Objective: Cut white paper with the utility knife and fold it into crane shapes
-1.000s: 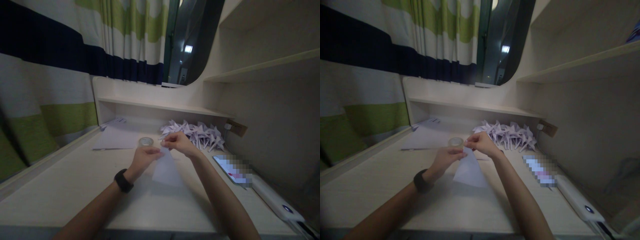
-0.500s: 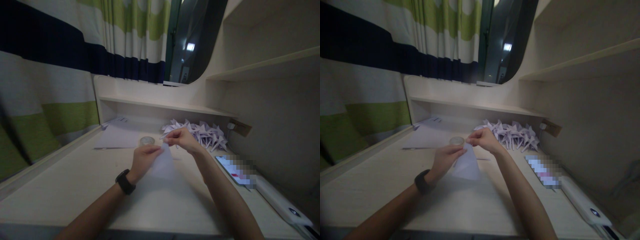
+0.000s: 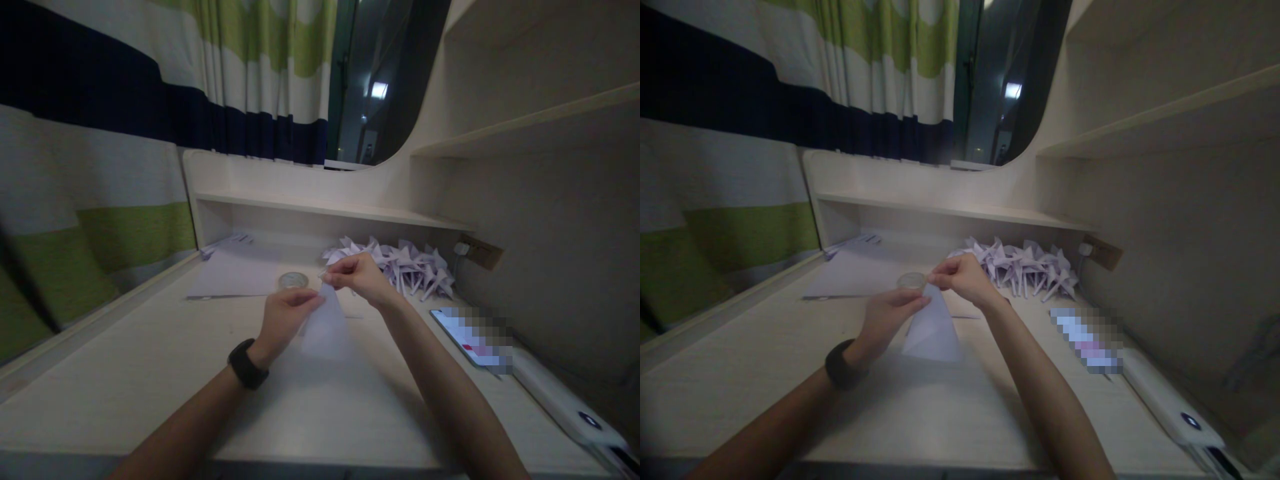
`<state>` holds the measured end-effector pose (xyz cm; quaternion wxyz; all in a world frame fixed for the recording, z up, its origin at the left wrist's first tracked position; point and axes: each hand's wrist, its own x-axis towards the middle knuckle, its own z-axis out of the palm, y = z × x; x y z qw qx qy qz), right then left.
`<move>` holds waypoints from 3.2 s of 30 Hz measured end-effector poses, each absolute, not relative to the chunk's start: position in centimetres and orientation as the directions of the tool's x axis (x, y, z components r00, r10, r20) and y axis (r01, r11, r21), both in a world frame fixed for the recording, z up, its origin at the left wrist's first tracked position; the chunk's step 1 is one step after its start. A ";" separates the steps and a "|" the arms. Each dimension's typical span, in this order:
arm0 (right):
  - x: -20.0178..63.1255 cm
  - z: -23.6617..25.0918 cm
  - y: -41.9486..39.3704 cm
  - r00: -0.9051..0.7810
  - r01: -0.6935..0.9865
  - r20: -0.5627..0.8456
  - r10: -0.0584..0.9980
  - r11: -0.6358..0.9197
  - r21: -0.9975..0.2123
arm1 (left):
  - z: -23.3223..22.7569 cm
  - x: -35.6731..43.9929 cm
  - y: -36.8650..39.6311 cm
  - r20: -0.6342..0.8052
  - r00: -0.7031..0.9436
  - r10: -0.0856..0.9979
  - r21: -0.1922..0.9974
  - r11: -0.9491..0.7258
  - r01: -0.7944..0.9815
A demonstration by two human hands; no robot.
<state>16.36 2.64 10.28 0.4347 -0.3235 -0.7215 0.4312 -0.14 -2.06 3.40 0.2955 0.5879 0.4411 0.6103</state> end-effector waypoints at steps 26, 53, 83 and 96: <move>16.5 9.7 3.1 -0.383 0.101 0.344 0.857 0.409 -0.907 | 3.6 -0.1 -2.1 0.345 -0.108 0.932 0.938 -0.338 0.080; 14.7 9.0 3.0 -0.233 0.045 0.179 0.956 0.194 -0.980 | 3.7 -0.3 -1.8 0.215 -0.040 0.976 0.965 -0.219 -0.144; 16.3 2.4 0.7 -0.163 -0.053 0.049 0.985 0.041 -0.998 | 2.4 -0.5 -0.7 0.182 -0.023 0.983 0.960 -0.182 -0.214; 16.1 2.3 0.6 -0.092 -0.144 0.177 0.980 0.163 -0.976 | 2.0 -0.1 -1.1 0.101 0.187 0.977 0.982 -0.068 -0.175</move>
